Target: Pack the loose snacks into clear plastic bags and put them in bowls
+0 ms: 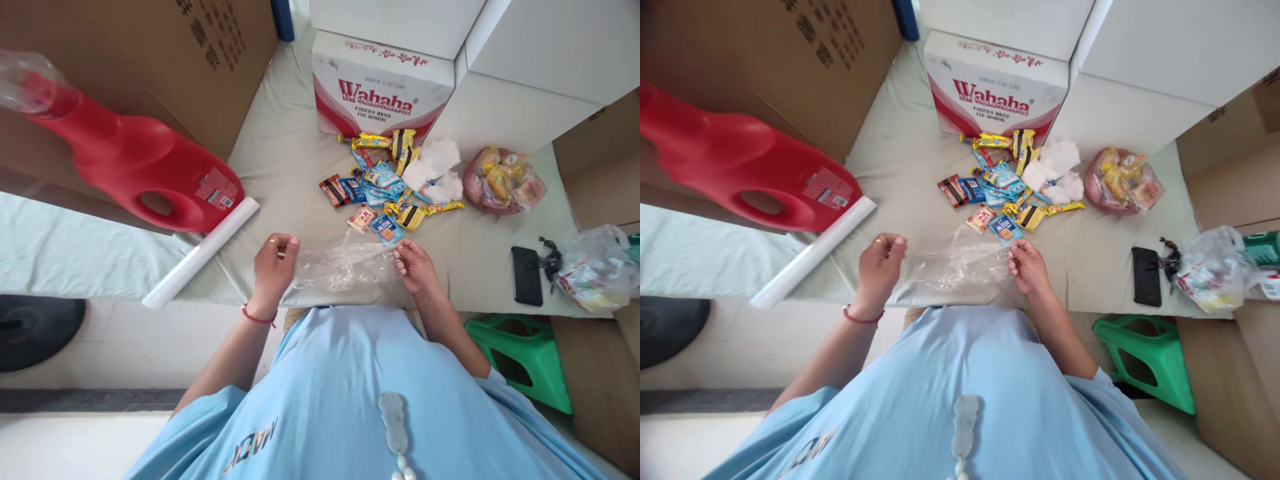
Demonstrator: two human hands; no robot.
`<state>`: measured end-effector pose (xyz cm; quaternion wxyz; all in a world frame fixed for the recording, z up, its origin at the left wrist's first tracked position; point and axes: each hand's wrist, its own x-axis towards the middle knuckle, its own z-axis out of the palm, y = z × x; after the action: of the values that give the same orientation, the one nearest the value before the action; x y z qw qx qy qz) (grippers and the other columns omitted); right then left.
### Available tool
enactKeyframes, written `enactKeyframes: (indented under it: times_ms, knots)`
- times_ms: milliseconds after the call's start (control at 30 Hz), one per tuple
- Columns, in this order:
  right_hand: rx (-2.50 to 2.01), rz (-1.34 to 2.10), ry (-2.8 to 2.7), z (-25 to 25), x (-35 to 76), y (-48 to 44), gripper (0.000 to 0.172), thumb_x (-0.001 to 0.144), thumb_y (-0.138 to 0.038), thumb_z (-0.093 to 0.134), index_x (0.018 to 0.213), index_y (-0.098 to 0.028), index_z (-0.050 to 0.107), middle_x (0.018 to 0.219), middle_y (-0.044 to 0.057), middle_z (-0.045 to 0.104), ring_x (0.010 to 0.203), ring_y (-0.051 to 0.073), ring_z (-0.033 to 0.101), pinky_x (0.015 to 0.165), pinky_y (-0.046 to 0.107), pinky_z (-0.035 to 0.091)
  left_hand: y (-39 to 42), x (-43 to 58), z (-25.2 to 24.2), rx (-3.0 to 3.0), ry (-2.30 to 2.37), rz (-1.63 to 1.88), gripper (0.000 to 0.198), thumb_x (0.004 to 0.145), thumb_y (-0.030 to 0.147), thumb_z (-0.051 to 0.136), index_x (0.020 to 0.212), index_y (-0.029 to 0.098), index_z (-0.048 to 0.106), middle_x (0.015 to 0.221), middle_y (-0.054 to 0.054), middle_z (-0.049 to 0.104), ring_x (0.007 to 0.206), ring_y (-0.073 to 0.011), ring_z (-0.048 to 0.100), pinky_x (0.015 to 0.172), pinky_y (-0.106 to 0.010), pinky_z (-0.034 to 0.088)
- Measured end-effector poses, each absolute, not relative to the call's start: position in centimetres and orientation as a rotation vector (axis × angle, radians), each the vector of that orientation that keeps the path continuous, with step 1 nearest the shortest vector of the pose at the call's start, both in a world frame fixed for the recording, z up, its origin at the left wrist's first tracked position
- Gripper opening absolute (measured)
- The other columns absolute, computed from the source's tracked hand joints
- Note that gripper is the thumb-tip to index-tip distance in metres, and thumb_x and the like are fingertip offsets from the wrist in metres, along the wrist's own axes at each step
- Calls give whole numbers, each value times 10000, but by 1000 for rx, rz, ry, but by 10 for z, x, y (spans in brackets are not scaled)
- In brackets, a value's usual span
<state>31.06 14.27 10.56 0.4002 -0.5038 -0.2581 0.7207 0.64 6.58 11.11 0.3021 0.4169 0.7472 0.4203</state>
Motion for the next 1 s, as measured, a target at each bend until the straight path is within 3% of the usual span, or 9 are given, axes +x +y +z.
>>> enactKeyframes:
  times_ms: [167, 267, 400, 467, 533, 700, 767, 867, 1000]
  knots:
    - [-1257, 1868, -681, 110, 301, 136, 438, 641, -352, 918, 861, -232, 559, 663, -78, 569, 450, 39, 431, 359, 138, 281, 63, 67, 125, 1594, 1824, 496, 560, 952, 692, 531, 1126, 188, 705, 1233, -155, 724, 1224, -342, 632, 1022, -466, 499]
    - [-1278, 1873, -738, 113, 305, 139, 423, 649, -367, 911, 865, -233, 573, 649, -80, 563, 429, 42, 404, 343, 148, 245, 72, 84, 121, 1722, 1832, 286, 406, 926, 533, 630, 1062, 159, 713, 1171, -180, 716, 1199, -377, 626, 976, -476, 506]
    - [-1229, 1673, -828, 121, 324, 157, 357, 671, -352, 893, 896, -237, 642, 710, -59, 599, 517, 67, 493, 420, 170, 401, 81, 73, 119, 1550, 1602, 541, 286, 949, 411, 534, 765, 209, 620, 824, -54, 663, 857, -231, 645, 820, -365, 508]
    - [-1132, 1531, -837, 126, 337, 165, 346, 711, -373, 879, 954, -252, 665, 878, -26, 661, 725, 102, 630, 649, 217, 570, 83, 68, 121, 1284, 1443, 668, 341, 915, 498, 565, 722, 216, 561, 707, -5, 599, 711, -182, 598, 722, -322, 495]
    - [-1064, 1416, -847, 128, 347, 167, 314, 776, -423, 848, 978, -267, 665, 1018, -4, 670, 921, 133, 668, 861, 280, 601, 85, 68, 121, 999, 1386, 810, 378, 864, 560, 619, 726, 217, 541, 675, 13, 584, 656, -160, 583, 664, -297, 485]
    - [-1115, 1441, -1111, 120, 337, 133, 364, 926, -627, 671, 929, -263, 693, 997, 33, 649, 944, 183, 632, 765, 305, 595, 88, 90, 115, 827, 1492, 1086, 439, 895, 631, 584, 745, 220, 546, 719, -14, 623, 694, -170, 624, 682, -303, 508]
    - [-1151, 1510, -1321, 116, 317, 113, 431, 921, -677, 649, 1017, -263, 720, 1104, 60, 661, 1051, 221, 636, 841, 356, 602, 87, 100, 113, 1022, 1609, 1064, 452, 956, 624, 498, 751, 225, 555, 734, -30, 626, 727, -191, 626, 720, -327, 512]
    - [-1226, 1419, -1502, 114, 283, 97, 421, 876, -625, 728, 1075, -255, 722, 1205, 76, 640, 1147, 244, 627, 931, 385, 584, 82, 110, 114, 1428, 1689, 955, 413, 1012, 543, 423, 777, 234, 562, 796, -55, 631, 802, -218, 621, 791, -359, 505]
    - [-1280, 1277, -1422, 114, 267, 107, 291, 899, -538, 714, 919, -247, 719, 1011, 41, 653, 1009, 212, 634, 883, 349, 571, 75, 100, 114, 1443, 1575, 980, 405, 1030, 518, 408, 836, 228, 614, 927, -88, 680, 931, -238, 648, 878, -381, 524]
